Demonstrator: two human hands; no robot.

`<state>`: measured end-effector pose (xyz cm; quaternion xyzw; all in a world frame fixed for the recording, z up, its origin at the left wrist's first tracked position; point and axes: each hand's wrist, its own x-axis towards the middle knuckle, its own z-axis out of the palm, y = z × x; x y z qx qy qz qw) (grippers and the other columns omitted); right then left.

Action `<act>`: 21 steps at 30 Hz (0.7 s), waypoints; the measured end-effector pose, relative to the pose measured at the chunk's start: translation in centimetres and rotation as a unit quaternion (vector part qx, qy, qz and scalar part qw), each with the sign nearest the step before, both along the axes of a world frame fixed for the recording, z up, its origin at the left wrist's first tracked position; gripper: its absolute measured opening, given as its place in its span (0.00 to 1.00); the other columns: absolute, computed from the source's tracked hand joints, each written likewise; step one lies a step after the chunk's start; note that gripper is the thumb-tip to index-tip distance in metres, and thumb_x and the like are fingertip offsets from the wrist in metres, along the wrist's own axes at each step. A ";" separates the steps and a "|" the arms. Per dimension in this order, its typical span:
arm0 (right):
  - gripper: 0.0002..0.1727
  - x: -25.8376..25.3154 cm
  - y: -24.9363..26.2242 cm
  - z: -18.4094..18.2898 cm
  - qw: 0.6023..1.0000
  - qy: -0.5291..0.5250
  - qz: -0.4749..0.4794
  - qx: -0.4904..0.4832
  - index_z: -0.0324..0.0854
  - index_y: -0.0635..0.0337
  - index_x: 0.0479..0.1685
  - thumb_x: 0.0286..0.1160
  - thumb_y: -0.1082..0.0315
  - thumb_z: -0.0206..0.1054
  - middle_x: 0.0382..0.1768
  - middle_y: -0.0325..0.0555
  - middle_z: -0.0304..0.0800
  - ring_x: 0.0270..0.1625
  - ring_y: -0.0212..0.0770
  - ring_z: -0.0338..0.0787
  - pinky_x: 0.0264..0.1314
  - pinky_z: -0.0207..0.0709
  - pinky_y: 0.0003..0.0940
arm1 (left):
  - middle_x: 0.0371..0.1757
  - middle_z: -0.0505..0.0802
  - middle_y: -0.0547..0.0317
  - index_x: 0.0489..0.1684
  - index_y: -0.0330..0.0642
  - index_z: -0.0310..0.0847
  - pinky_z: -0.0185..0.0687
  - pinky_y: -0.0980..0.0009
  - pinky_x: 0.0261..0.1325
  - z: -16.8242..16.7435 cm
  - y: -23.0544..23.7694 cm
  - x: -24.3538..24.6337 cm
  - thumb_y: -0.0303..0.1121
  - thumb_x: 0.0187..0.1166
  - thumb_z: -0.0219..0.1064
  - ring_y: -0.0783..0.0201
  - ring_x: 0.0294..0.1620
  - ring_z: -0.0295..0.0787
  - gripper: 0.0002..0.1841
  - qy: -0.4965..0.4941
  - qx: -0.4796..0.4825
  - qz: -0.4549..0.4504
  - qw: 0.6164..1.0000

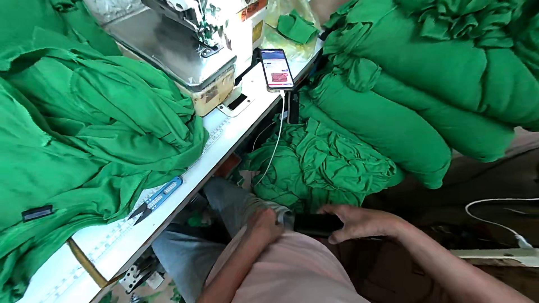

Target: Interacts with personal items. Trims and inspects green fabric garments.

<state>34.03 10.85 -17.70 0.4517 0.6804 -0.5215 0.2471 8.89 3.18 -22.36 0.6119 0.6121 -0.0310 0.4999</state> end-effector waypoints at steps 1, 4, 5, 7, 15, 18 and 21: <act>0.37 -0.4 -0.2 -0.6 1.000 0.010 0.007 -0.014 0.75 0.61 0.75 0.64 0.61 0.83 0.61 0.61 0.87 0.63 0.55 0.87 0.68 0.77 0.58 | 0.49 0.91 0.38 0.40 0.31 0.86 0.79 0.41 0.60 -0.3 -0.1 0.0 0.42 0.83 0.61 0.42 0.57 0.88 0.19 -0.010 0.009 -0.002 1.000; 0.34 -2.2 -0.7 -2.1 0.997 0.051 -0.016 -0.048 0.76 0.63 0.73 0.66 0.63 0.81 0.59 0.59 0.87 0.61 0.51 0.88 0.67 0.79 0.53 | 0.40 0.89 0.40 0.37 0.30 0.84 0.79 0.47 0.55 -0.5 -0.4 -0.3 0.36 0.85 0.58 0.45 0.48 0.87 0.16 -0.085 0.056 0.051 0.994; 0.33 -2.9 -0.8 -2.5 0.996 0.064 -0.032 -0.055 0.76 0.64 0.72 0.66 0.63 0.81 0.59 0.59 0.87 0.60 0.50 0.88 0.66 0.80 0.52 | 0.36 0.87 0.42 0.35 0.29 0.83 0.78 0.49 0.51 -0.6 -0.5 -0.4 0.36 0.84 0.58 0.48 0.44 0.86 0.16 -0.106 0.075 0.076 0.989; 0.33 -4.3 -1.0 -3.3 0.993 0.073 -0.068 -0.067 0.75 0.64 0.71 0.66 0.64 0.80 0.57 0.58 0.87 0.56 0.48 0.89 0.62 0.82 0.49 | 0.41 0.89 0.40 0.41 0.29 0.84 0.79 0.48 0.56 -0.2 -0.6 -0.4 0.37 0.86 0.56 0.46 0.48 0.87 0.17 -0.076 0.076 0.093 0.990; 0.40 -5.8 -1.8 -3.0 0.996 -0.016 -0.087 -0.028 0.71 0.62 0.76 0.63 0.57 0.82 0.60 0.61 0.86 0.61 0.55 0.87 0.65 0.79 0.56 | 0.58 0.89 0.36 0.60 0.31 0.81 0.78 0.45 0.68 -0.6 -0.5 -0.4 0.35 0.89 0.52 0.42 0.65 0.86 0.18 -0.001 0.024 0.063 0.998; 0.42 -5.2 -2.0 -3.4 0.995 -0.038 -0.091 0.007 0.70 0.60 0.78 0.62 0.54 0.83 0.61 0.61 0.86 0.64 0.56 0.87 0.68 0.78 0.59 | 0.59 0.90 0.36 0.66 0.31 0.78 0.79 0.46 0.68 -0.3 -0.6 -0.2 0.42 0.90 0.53 0.42 0.65 0.87 0.22 0.022 0.024 0.076 0.997; 0.45 -5.4 -2.6 -4.2 0.994 -0.027 -0.106 0.011 0.64 0.59 0.79 0.60 0.57 0.83 0.61 0.61 0.86 0.63 0.56 0.88 0.66 0.79 0.58 | 0.68 0.87 0.37 0.75 0.32 0.73 0.76 0.45 0.73 0.6 -0.5 0.0 0.41 0.91 0.53 0.42 0.72 0.83 0.24 0.080 0.004 0.051 0.996</act>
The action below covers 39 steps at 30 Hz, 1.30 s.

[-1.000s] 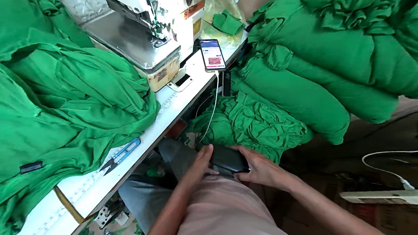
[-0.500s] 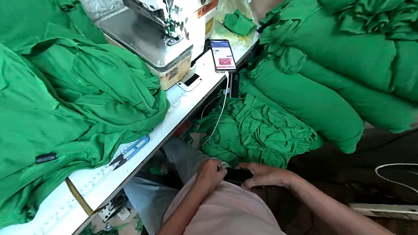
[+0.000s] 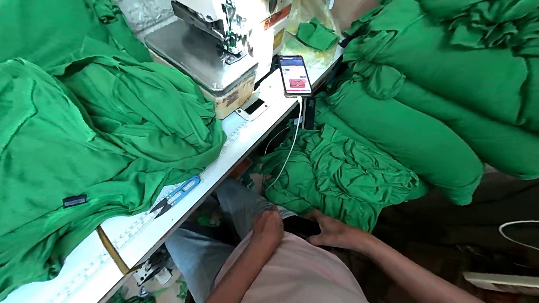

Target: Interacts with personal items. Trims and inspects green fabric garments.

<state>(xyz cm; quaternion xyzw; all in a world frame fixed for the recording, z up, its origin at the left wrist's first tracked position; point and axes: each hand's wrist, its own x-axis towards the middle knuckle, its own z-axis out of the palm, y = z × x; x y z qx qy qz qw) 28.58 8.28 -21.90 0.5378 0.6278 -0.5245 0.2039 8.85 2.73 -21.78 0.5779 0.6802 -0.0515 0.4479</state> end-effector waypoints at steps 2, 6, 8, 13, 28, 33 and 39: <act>0.45 -0.3 0.0 -0.2 1.000 0.011 -0.009 -0.003 0.64 0.60 0.80 0.60 0.57 0.83 0.60 0.62 0.86 0.61 0.57 0.88 0.65 0.79 0.59 | 0.69 0.87 0.37 0.75 0.34 0.75 0.76 0.44 0.73 -0.1 0.0 0.0 0.34 0.91 0.50 0.41 0.72 0.83 0.20 0.004 0.019 -0.022 1.000; 0.42 0.0 0.3 0.9 0.997 0.046 -0.038 -0.046 0.67 0.64 0.75 0.62 0.55 0.83 0.56 0.60 0.86 0.56 0.52 0.88 0.59 0.81 0.52 | 0.66 0.88 0.36 0.74 0.32 0.75 0.77 0.46 0.71 -0.4 -0.2 0.0 0.36 0.93 0.47 0.42 0.68 0.86 0.21 -0.052 0.099 -0.027 0.993; 0.44 0.2 0.1 0.9 0.998 0.034 -0.033 -0.032 0.67 0.65 0.75 0.61 0.53 0.83 0.57 0.61 0.86 0.59 0.54 0.87 0.62 0.80 0.54 | 0.61 0.89 0.35 0.68 0.29 0.78 0.79 0.46 0.69 -0.8 -0.3 0.0 0.36 0.94 0.47 0.42 0.64 0.88 0.21 -0.107 0.127 -0.038 0.985; 0.43 -0.8 -0.2 -1.7 0.997 0.047 -0.010 0.068 0.71 0.62 0.73 0.59 0.48 0.82 0.56 0.58 0.88 0.60 0.55 0.89 0.65 0.80 0.59 | 0.53 0.91 0.37 0.55 0.30 0.83 0.79 0.46 0.67 -2.3 -0.3 -0.1 0.38 0.92 0.49 0.43 0.60 0.89 0.20 -0.165 0.130 -0.063 0.976; 0.46 -2.2 -2.3 -6.0 0.963 0.182 -0.134 0.148 0.62 0.65 0.76 0.59 0.55 0.83 0.58 0.58 0.83 0.55 0.46 0.89 0.61 0.83 0.43 | 0.79 0.81 0.42 0.73 0.35 0.78 0.57 0.47 0.88 -4.0 -0.3 -0.7 0.37 0.91 0.54 0.46 0.86 0.68 0.20 -0.144 0.153 -0.043 0.977; 0.36 1.2 0.1 -4.2 0.985 0.152 -0.080 0.008 0.71 0.68 0.75 0.75 0.54 0.75 0.64 0.62 0.84 0.63 0.52 0.87 0.69 0.79 0.49 | 0.74 0.84 0.40 0.63 0.29 0.83 0.61 0.50 0.86 -4.6 -0.5 -0.5 0.32 0.89 0.56 0.46 0.81 0.75 0.17 -0.156 0.174 -0.057 0.971; 0.33 0.5 -0.2 -3.1 0.997 0.039 0.002 0.065 0.82 0.63 0.68 0.68 0.51 0.80 0.60 0.58 0.89 0.62 0.54 0.89 0.70 0.77 0.57 | 0.72 0.85 0.45 0.58 0.34 0.84 0.54 0.44 0.86 -4.0 0.0 0.2 0.32 0.89 0.55 0.48 0.80 0.74 0.15 -0.099 0.197 -0.073 0.973</act>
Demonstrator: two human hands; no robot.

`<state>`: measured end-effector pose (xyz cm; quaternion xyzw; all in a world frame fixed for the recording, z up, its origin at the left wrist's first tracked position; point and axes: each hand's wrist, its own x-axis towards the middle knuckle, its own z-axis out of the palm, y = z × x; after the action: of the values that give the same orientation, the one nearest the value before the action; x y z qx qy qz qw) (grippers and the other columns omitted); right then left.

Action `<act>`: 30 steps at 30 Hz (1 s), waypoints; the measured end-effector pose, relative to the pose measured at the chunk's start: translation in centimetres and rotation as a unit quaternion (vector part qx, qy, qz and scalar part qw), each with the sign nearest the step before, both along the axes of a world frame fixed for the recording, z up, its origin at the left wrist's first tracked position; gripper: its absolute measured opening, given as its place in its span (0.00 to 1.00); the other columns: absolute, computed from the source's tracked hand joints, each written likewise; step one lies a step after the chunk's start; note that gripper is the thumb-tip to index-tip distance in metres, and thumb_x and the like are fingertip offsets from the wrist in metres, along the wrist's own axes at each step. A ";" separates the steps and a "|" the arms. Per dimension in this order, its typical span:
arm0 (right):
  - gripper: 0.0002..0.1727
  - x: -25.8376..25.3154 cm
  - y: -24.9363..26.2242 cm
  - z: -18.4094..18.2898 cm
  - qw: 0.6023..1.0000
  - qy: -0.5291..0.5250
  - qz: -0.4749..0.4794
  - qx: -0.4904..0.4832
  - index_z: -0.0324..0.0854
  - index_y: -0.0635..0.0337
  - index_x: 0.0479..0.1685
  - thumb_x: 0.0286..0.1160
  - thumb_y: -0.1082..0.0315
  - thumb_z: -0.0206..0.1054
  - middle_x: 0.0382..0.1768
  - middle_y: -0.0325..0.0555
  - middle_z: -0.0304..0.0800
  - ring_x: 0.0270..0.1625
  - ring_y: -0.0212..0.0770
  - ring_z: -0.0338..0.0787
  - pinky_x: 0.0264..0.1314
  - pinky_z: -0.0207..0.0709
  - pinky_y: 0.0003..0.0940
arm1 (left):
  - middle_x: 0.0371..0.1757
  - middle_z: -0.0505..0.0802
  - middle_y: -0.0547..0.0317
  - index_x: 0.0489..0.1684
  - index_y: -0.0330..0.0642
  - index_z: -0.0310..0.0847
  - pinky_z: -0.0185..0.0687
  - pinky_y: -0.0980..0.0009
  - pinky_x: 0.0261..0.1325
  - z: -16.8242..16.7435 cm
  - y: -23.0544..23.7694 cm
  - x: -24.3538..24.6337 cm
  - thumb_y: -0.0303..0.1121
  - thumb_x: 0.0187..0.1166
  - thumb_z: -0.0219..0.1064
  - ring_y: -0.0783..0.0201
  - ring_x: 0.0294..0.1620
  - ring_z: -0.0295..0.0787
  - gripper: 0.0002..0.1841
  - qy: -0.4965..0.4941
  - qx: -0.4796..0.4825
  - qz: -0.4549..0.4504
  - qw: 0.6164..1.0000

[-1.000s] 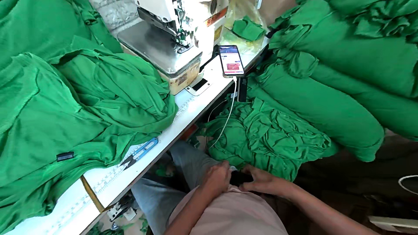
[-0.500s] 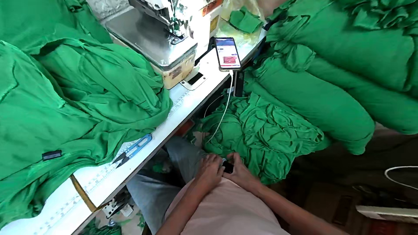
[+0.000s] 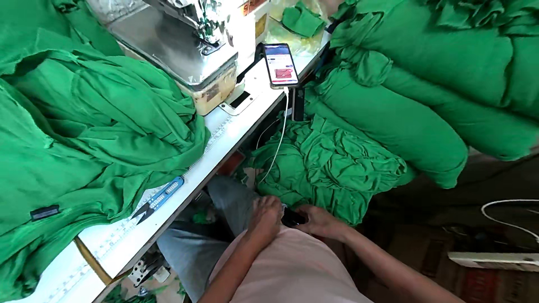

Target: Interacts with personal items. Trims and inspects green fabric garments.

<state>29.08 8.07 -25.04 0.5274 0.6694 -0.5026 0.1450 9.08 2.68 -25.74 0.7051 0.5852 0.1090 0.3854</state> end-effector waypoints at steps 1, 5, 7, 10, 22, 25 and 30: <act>0.32 -0.1 -0.3 -0.2 1.000 0.008 -0.011 0.012 0.82 0.63 0.67 0.68 0.51 0.80 0.59 0.58 0.89 0.62 0.54 0.89 0.70 0.78 0.57 | 0.69 0.87 0.45 0.57 0.34 0.85 0.55 0.44 0.85 0.0 0.0 0.1 0.32 0.89 0.55 0.48 0.78 0.77 0.14 -0.007 0.011 0.005 1.000; 0.32 0.2 -1.3 -1.0 0.996 0.067 -0.026 0.057 0.84 0.62 0.65 0.66 0.50 0.79 0.60 0.55 0.89 0.62 0.50 0.89 0.71 0.79 0.53 | 0.59 0.90 0.43 0.54 0.33 0.84 0.60 0.46 0.82 -0.2 -0.1 0.0 0.31 0.89 0.55 0.48 0.69 0.84 0.13 -0.079 0.033 0.021 0.996; 0.31 0.5 -1.6 -1.3 0.992 0.100 -0.018 0.074 0.85 0.64 0.64 0.65 0.52 0.80 0.61 0.57 0.88 0.63 0.50 0.88 0.72 0.78 0.51 | 0.56 0.90 0.43 0.52 0.32 0.84 0.66 0.47 0.78 -0.4 -0.2 -0.2 0.30 0.89 0.54 0.49 0.65 0.85 0.13 -0.120 0.039 0.023 0.992; 0.31 0.8 -1.8 -1.8 0.985 0.131 -0.003 0.113 0.86 0.64 0.62 0.63 0.52 0.79 0.58 0.57 0.88 0.60 0.50 0.89 0.68 0.80 0.49 | 0.54 0.91 0.45 0.50 0.32 0.84 0.67 0.47 0.76 -0.7 -0.4 -0.3 0.28 0.87 0.54 0.50 0.63 0.86 0.12 -0.137 0.058 0.037 0.988; 0.29 1.2 -0.8 -3.0 0.989 0.128 -0.072 0.006 0.82 0.63 0.69 0.79 0.49 0.69 0.66 0.58 0.86 0.66 0.49 0.87 0.74 0.77 0.50 | 0.78 0.81 0.41 0.78 0.33 0.71 0.59 0.51 0.88 -0.2 0.1 -0.1 0.36 0.90 0.57 0.47 0.82 0.74 0.23 -0.057 -0.070 -0.022 0.996; 0.31 2.6 0.5 -2.9 0.985 0.128 -0.112 -0.032 0.77 0.68 0.74 0.95 0.50 0.45 0.67 0.63 0.84 0.69 0.54 0.85 0.76 0.74 0.52 | 0.76 0.84 0.45 0.71 0.34 0.80 0.57 0.49 0.87 -0.3 -0.4 -0.3 0.36 0.90 0.55 0.50 0.80 0.77 0.19 -0.048 -0.013 -0.036 0.998; 0.22 3.5 1.8 -2.4 0.986 0.108 -0.114 0.050 0.79 0.67 0.71 0.92 0.59 0.55 0.61 0.61 0.88 0.63 0.51 0.89 0.72 0.78 0.51 | 0.69 0.90 0.48 0.57 0.36 0.88 0.63 0.46 0.83 -0.2 -1.1 -1.1 0.33 0.89 0.56 0.51 0.75 0.82 0.15 -0.088 0.061 0.006 0.994</act>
<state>32.57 9.88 -27.48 0.5493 0.6414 -0.5355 -0.0130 8.00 1.55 -25.95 0.7114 0.5455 0.2085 0.3911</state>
